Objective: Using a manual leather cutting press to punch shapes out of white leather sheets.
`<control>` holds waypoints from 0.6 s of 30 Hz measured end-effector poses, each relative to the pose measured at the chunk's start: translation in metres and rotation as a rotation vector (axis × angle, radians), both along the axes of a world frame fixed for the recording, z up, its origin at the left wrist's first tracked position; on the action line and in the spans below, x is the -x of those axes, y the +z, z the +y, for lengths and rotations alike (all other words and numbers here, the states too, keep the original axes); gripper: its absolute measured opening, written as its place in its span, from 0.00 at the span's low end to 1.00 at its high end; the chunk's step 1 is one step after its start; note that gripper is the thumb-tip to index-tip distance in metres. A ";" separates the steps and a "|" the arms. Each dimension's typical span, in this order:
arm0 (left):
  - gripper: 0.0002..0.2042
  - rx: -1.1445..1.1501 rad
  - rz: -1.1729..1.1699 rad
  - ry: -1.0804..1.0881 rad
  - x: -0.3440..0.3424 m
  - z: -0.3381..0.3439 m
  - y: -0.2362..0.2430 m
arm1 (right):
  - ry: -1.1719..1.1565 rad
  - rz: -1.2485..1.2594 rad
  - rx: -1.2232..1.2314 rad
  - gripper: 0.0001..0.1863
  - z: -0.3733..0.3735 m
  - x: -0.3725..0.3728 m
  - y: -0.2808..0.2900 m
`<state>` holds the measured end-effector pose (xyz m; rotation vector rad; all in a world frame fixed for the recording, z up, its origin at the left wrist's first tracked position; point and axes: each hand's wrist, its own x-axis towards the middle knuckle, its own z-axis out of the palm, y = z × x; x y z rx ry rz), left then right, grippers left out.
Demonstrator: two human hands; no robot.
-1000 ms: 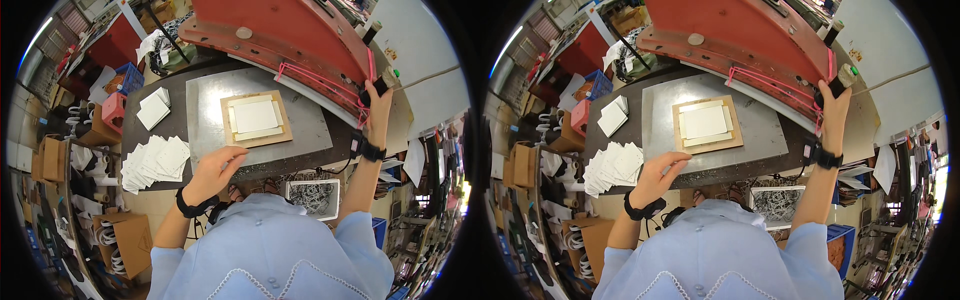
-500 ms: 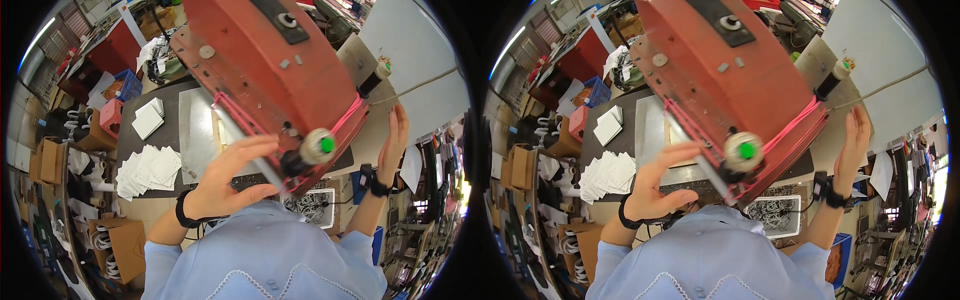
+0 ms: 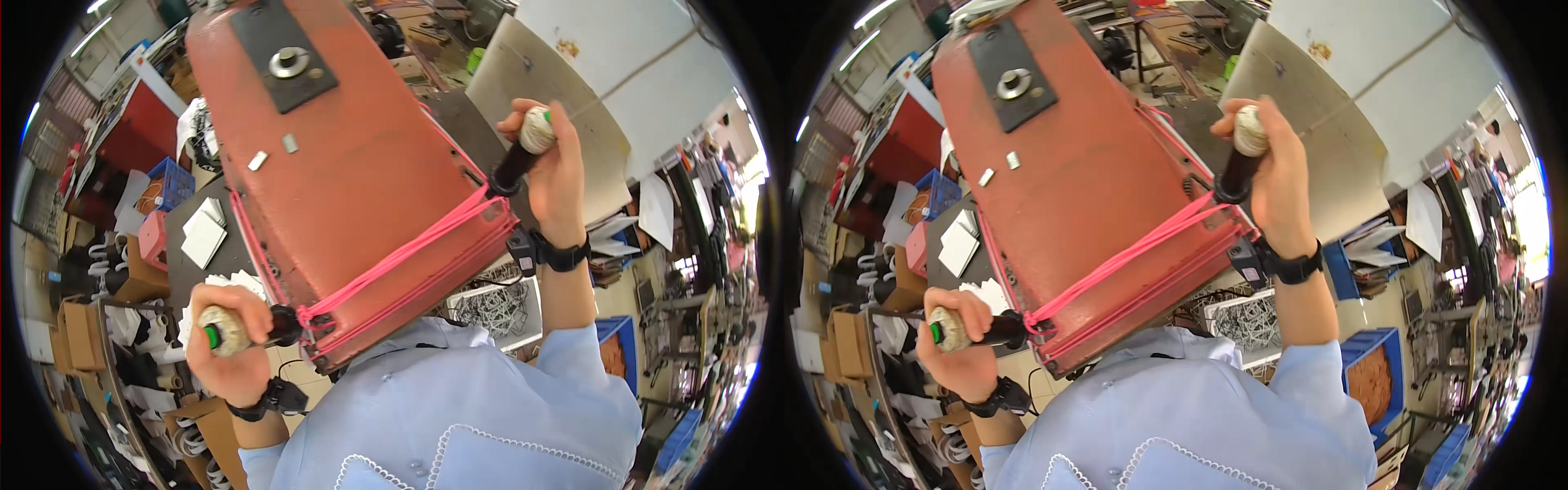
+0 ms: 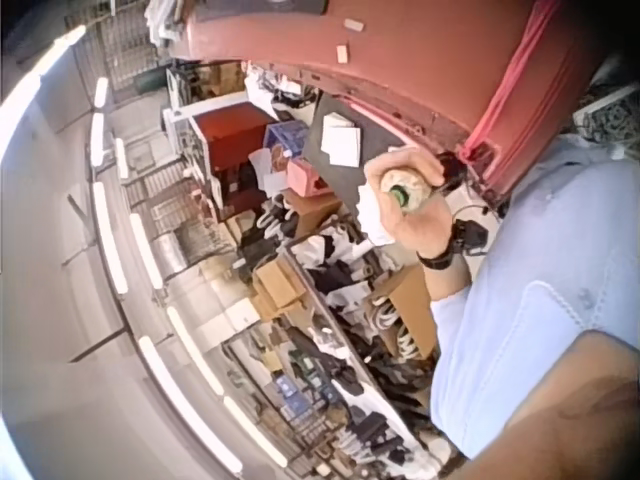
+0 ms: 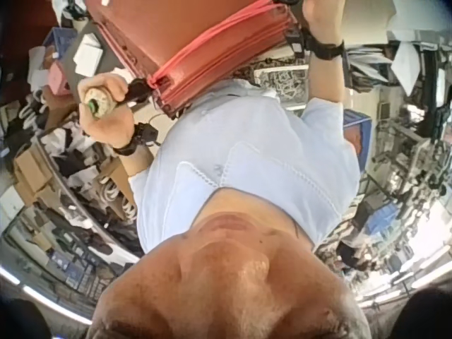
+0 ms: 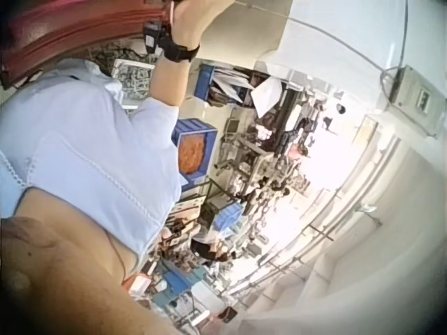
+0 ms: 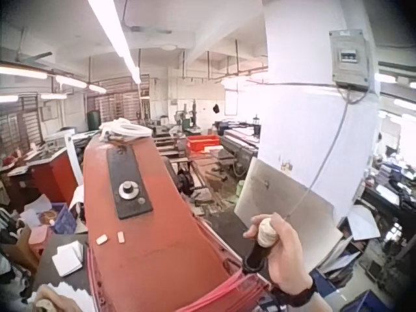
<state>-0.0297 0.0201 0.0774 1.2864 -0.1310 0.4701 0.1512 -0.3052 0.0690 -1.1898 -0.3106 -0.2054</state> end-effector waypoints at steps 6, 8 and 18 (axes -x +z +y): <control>0.23 -0.010 0.011 0.091 0.006 0.022 -0.010 | 0.076 0.078 0.000 0.18 0.008 0.010 0.005; 0.22 -0.017 0.000 0.077 0.007 0.025 -0.015 | 0.076 0.080 -0.003 0.18 0.010 0.011 0.000; 0.20 -0.024 -0.016 0.059 0.006 0.025 -0.034 | 0.023 0.064 0.010 0.18 0.014 0.015 -0.024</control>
